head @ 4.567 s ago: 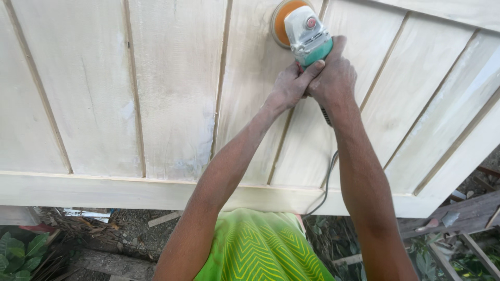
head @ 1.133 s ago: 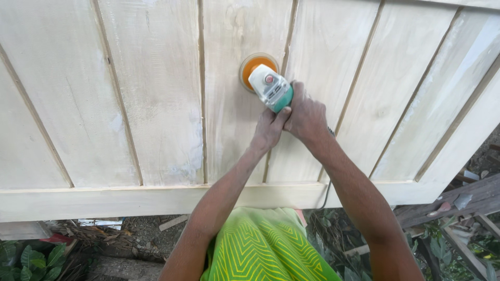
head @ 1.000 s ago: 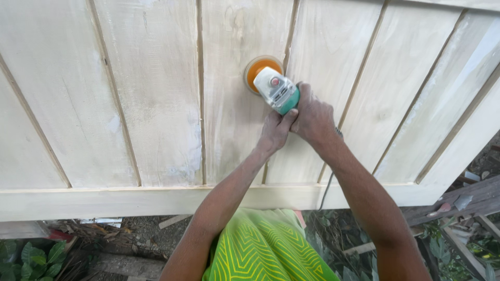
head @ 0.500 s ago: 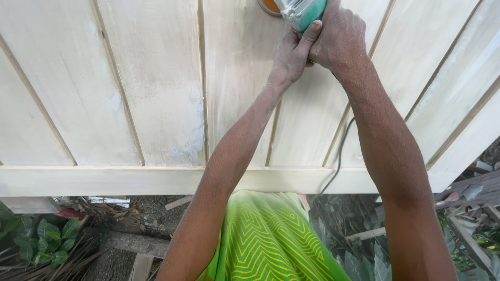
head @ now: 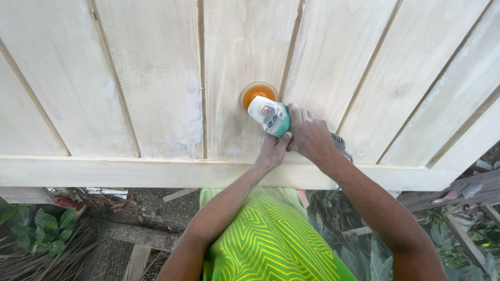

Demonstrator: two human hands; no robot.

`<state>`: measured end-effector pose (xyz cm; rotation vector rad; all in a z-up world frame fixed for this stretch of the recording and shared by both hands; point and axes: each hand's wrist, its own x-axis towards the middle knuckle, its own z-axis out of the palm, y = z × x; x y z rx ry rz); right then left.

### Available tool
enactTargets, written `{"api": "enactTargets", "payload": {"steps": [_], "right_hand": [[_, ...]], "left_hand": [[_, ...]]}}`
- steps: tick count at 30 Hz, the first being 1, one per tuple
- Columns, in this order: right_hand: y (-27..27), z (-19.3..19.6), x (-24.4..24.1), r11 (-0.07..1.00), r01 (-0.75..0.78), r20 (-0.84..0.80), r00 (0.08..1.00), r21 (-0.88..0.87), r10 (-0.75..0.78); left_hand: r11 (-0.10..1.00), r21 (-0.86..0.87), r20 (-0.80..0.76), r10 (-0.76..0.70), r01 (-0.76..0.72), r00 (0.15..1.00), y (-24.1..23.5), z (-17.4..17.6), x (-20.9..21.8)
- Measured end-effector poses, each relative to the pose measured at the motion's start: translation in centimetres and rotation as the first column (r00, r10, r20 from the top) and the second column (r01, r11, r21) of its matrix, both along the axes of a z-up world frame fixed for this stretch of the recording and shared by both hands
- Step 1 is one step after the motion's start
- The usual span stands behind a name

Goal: The person uses an electric orbital sander to smooth the surface of a large, light-colored wooden door. They systematically move the tool across the flat panels and the frame of the door, which is propped up on a wooden stand outdoors.

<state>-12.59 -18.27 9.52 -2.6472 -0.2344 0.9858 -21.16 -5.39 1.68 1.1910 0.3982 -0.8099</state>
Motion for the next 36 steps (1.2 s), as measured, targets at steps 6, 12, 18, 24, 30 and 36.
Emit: {"api": "enactTargets", "payload": {"steps": [6, 12, 18, 24, 30, 36], "right_hand": [[-1.7, -0.4, 3.5, 1.000, 0.026, 0.023, 0.999, -0.002, -0.026], [-5.3, -2.6, 11.4, 0.990, 0.093, 0.033, 0.995, -0.107, -0.090], [-8.1, -2.8, 18.7, 0.991, -0.130, 0.414, 0.902, -0.013, 0.123], [-8.3, -3.1, 18.0, 0.995, -0.099, 0.374, 0.924, 0.022, 0.084], [-5.8, -4.4, 10.0, 0.999, -0.038, 0.322, 0.946, 0.021, 0.030], [-2.3, -2.2, 1.4, 0.998, 0.044, 0.118, 0.992, -0.045, -0.039]], "left_hand": [[0.998, 0.041, 0.119, 0.044, -0.049, 0.992, -2.7, -1.8, 2.8], [0.999, 0.017, 0.129, 0.032, -0.034, 0.991, -5.9, -2.3, 14.1], [0.994, 0.009, 0.238, 0.101, -0.106, 0.966, -8.3, -2.5, 22.1], [0.998, 0.056, 0.119, -0.039, 0.032, 0.992, -8.2, -2.3, 23.2], [0.998, 0.042, 0.096, -0.054, 0.050, 0.994, -4.9, -2.1, 14.3], [0.997, 0.044, -0.019, -0.055, 0.056, 0.998, -1.9, -1.1, 4.5]]}}
